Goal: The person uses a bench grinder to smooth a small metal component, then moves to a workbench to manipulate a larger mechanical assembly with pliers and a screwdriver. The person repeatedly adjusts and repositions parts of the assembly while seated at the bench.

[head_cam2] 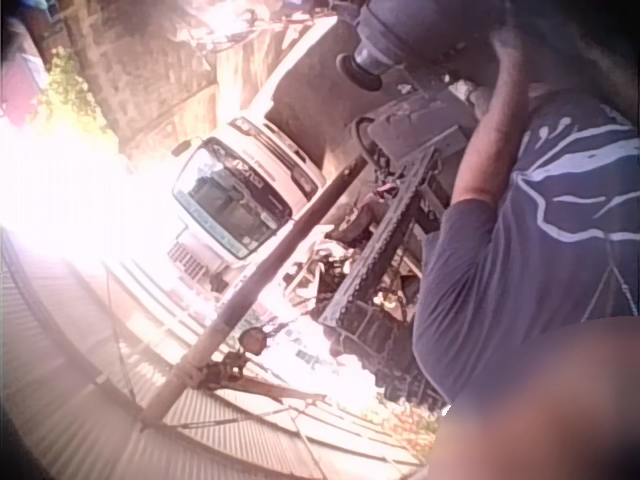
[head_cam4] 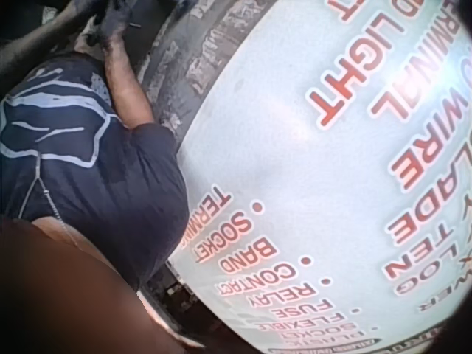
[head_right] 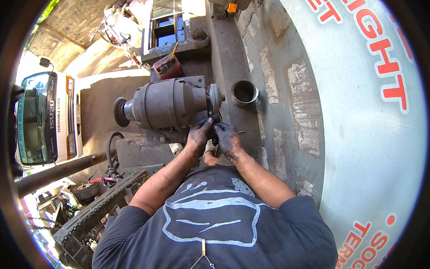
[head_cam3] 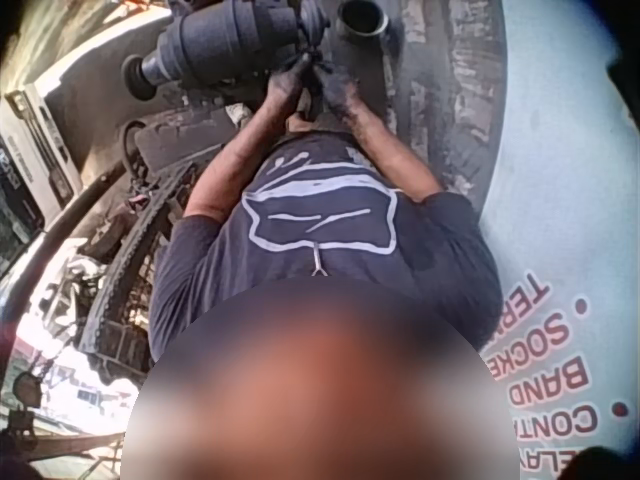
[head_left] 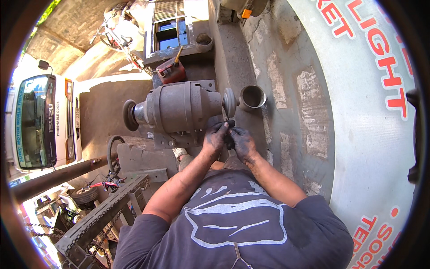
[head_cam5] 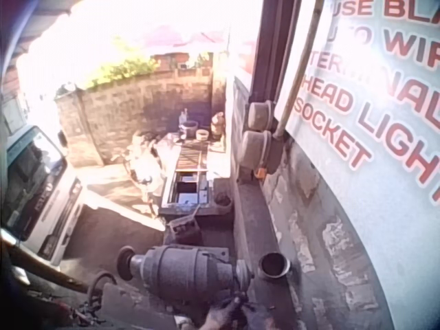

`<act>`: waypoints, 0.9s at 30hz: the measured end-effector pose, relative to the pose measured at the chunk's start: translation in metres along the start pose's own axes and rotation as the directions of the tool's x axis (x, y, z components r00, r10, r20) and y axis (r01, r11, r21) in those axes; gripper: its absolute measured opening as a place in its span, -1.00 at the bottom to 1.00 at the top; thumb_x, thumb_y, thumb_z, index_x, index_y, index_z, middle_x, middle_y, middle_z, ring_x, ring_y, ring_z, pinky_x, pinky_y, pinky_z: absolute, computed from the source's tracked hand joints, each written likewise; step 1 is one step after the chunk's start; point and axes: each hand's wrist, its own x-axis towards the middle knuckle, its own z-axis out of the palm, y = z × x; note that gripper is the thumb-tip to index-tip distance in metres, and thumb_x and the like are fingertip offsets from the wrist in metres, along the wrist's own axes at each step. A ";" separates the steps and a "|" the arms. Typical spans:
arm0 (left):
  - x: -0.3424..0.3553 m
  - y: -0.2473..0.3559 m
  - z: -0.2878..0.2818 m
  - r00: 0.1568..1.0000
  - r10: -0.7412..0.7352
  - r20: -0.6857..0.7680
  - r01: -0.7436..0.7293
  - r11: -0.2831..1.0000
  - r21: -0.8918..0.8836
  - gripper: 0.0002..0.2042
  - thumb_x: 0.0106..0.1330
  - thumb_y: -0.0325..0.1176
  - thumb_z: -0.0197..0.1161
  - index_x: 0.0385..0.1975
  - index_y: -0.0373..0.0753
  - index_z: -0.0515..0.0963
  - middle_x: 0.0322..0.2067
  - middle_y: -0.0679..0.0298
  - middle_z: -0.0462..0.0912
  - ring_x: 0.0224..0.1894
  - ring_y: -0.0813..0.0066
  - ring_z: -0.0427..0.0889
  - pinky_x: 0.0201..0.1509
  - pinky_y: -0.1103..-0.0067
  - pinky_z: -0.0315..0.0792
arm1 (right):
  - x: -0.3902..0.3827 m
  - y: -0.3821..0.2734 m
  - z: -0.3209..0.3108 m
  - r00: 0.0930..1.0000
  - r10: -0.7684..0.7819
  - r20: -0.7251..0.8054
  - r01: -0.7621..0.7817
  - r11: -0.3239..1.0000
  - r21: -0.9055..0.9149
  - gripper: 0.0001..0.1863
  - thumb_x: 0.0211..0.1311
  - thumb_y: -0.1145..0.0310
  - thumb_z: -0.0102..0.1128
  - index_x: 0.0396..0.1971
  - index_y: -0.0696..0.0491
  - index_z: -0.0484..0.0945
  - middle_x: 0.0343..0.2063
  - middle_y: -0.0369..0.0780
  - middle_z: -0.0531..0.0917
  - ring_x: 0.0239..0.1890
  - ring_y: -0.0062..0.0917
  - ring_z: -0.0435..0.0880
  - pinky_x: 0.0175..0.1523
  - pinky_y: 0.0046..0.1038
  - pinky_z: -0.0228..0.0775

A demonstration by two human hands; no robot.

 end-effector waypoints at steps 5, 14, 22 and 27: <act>0.009 -0.001 0.001 0.997 -0.069 0.020 0.070 0.997 -0.017 -0.66 0.63 -0.15 0.21 0.02 -0.37 0.66 -0.46 0.24 0.63 -0.53 0.43 0.56 -0.50 0.48 0.44 | 0.004 0.006 -0.002 0.999 0.041 0.009 -0.042 0.989 0.144 -0.74 0.60 0.31 0.13 -0.26 0.15 0.68 -0.46 -0.29 0.65 -0.48 -0.61 0.57 -0.34 -0.51 0.41; 0.014 -0.004 0.003 0.994 -0.073 -0.080 0.078 0.995 0.054 -0.73 0.58 -0.19 0.30 -0.07 -0.32 0.70 -0.43 0.33 0.64 -0.50 0.54 0.52 -0.46 0.53 0.40 | 0.011 0.019 -0.006 0.993 0.100 0.067 -0.115 0.946 0.302 -0.78 0.60 0.32 0.14 -0.18 0.14 0.68 -0.42 -0.30 0.65 -0.45 -0.61 0.57 -0.32 -0.51 0.44; 0.013 0.002 0.005 0.988 -0.065 -0.138 0.088 0.982 0.167 -0.75 0.52 -0.20 0.38 -0.17 -0.30 0.73 -0.44 0.38 0.65 -0.47 0.58 0.52 -0.40 0.54 0.39 | 0.014 0.028 -0.011 0.978 0.126 0.164 -0.182 0.904 0.387 -0.81 0.65 0.27 0.11 -0.08 0.06 0.61 -0.37 -0.33 0.61 -0.37 -0.60 0.56 -0.25 -0.50 0.43; 0.013 0.007 0.007 0.986 -0.038 -0.161 0.074 0.971 0.226 -0.74 0.51 -0.19 0.39 -0.26 -0.31 0.71 -0.47 0.38 0.64 -0.49 0.58 0.52 -0.41 0.53 0.39 | 0.017 0.033 -0.014 0.966 0.127 0.225 -0.220 0.861 0.459 -0.77 0.67 0.23 0.06 -0.03 0.05 0.60 -0.30 -0.32 0.63 -0.31 -0.60 0.57 -0.19 -0.48 0.45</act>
